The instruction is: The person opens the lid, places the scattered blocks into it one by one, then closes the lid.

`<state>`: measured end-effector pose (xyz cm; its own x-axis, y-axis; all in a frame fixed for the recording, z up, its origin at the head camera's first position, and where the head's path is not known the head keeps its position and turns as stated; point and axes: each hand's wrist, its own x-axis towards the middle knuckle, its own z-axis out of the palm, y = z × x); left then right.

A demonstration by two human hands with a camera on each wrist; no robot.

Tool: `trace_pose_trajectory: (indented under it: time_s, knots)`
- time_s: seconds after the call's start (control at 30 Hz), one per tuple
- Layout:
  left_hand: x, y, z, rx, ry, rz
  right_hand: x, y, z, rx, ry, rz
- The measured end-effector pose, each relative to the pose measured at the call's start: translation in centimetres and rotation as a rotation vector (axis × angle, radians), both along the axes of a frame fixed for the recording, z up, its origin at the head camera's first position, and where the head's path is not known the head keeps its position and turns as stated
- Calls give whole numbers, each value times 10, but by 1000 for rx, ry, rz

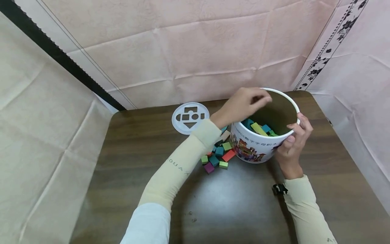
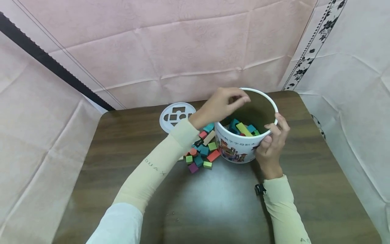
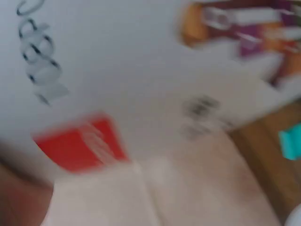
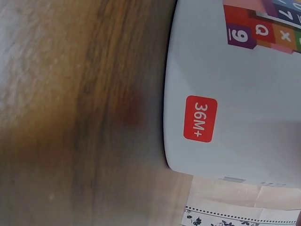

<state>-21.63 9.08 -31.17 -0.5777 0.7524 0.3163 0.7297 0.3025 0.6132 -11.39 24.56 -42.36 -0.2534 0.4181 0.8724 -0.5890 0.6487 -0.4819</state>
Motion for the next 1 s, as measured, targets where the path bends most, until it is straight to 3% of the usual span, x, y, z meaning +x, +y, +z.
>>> trace_pose_trajectory:
  time_s: [0.07,0.17,0.3,0.37,0.53,0.63,0.7,0.83,1.0]
  knots:
    - [-3,-19,-7,119,13,68,-1,-1,-1,3,-13,11]
    - [-5,-48,-21,215,20,130,-2,-3,-1,-2,-19,17]
    - [-6,-89,-42,196,-6,135,-4,-4,1,-16,-12,16]
    - [-6,-111,-55,95,-60,118,-4,-5,2,-19,-9,15]
    - [-2,-155,-85,-356,-178,53,-4,-6,4,-23,-8,20]
    - [3,-170,-100,-597,-234,58,-4,-6,6,-30,-12,23]
    - [6,-174,-107,-708,-252,88,-3,-6,7,-34,-16,24]
    - [10,-177,-118,-824,-232,158,-1,-9,8,-51,-1,19]
    - [15,-177,-126,-790,-224,185,5,-9,8,-75,14,4]
